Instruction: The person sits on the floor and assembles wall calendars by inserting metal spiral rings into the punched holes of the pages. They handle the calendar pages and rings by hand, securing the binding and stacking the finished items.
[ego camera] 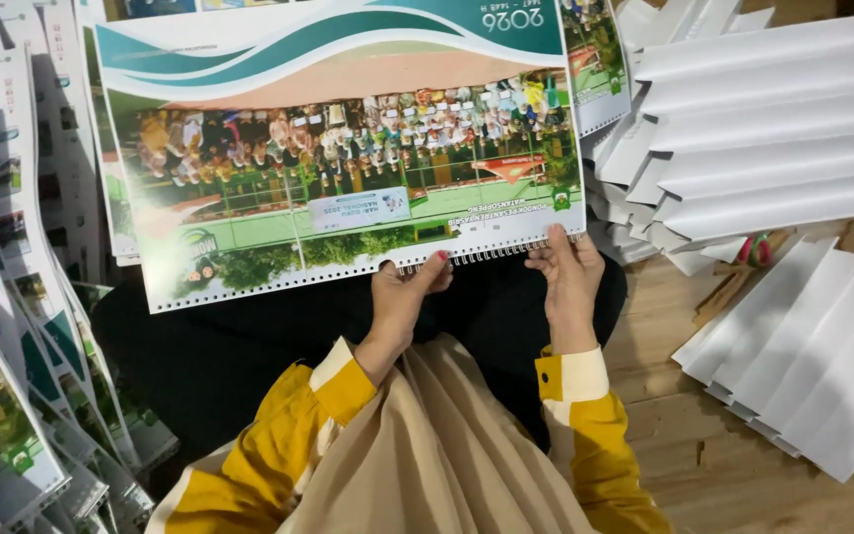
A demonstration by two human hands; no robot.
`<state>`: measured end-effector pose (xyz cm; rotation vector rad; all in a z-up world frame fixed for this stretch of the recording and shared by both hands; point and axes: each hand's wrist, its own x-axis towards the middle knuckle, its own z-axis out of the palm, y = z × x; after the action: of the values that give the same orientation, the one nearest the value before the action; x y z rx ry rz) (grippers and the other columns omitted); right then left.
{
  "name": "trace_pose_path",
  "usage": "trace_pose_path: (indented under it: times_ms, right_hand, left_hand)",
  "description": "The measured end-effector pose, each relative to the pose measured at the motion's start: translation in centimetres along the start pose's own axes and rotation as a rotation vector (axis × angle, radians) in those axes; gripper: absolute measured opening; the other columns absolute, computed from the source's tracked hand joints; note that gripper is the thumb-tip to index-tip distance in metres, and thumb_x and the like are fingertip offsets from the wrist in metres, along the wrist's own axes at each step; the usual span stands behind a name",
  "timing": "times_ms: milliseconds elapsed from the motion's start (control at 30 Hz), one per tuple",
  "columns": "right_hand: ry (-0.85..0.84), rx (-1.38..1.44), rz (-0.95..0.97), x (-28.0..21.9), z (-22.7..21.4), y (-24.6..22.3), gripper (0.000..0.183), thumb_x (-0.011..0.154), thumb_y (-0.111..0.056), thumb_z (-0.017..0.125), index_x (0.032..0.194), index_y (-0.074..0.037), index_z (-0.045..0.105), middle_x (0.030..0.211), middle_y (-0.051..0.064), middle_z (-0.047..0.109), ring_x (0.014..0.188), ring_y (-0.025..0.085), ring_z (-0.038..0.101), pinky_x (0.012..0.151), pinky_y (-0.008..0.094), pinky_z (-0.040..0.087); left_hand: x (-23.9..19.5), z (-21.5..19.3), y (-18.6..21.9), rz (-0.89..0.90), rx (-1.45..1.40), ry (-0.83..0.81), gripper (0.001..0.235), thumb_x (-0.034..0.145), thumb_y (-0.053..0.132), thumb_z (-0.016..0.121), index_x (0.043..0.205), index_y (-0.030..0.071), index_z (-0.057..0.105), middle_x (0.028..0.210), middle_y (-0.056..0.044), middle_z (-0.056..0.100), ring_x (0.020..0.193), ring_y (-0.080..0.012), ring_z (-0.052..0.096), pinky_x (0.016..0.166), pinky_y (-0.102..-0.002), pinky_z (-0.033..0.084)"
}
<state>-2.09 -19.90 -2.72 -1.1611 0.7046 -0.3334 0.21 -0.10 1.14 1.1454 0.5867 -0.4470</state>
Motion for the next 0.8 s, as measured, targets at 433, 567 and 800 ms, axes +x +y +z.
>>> trace_pose_path:
  times_ms: [433,567,800]
  right_hand:
    - [0.864,-1.045,-0.314,9.9,-13.7,-9.0,0.054,0.087,-0.062,0.057,0.101,-0.011,0.049,0.089,0.011,0.054,0.082,0.023,0.057,0.07,0.037,0.048]
    - [0.954,-1.233,-0.282,15.4,-19.5,-8.5,0.037,0.068,-0.047,0.079,0.075,-0.019,0.055,0.065,-0.005,0.061,0.062,0.017,0.064,0.054,0.036,0.051]
    - [0.877,-1.017,-0.484,12.1,-18.2,-8.1,0.043,0.079,0.006,0.063,0.112,-0.003,0.037,0.113,0.023,0.056,0.105,0.04,0.054,0.088,0.052,0.046]
  left_hand:
    - [-0.5,-0.6,-0.8,0.037,0.063,-0.181,0.033,0.076,0.023,0.071,0.082,-0.008,0.061,0.078,-0.021,0.066,0.065,-0.0216,0.066,0.064,-0.033,0.057]
    - [-0.4,-0.6,-1.2,0.087,0.105,-0.238,0.03,0.077,0.022,0.069,0.087,-0.005,0.061,0.079,-0.018,0.066,0.066,-0.0196,0.065,0.064,-0.032,0.057]
    - [-0.3,-0.7,-0.8,0.083,0.178,-0.231,0.03,0.079,0.022,0.067,0.086,-0.007,0.064,0.079,-0.019,0.066,0.069,-0.0203,0.065,0.067,-0.033,0.056]
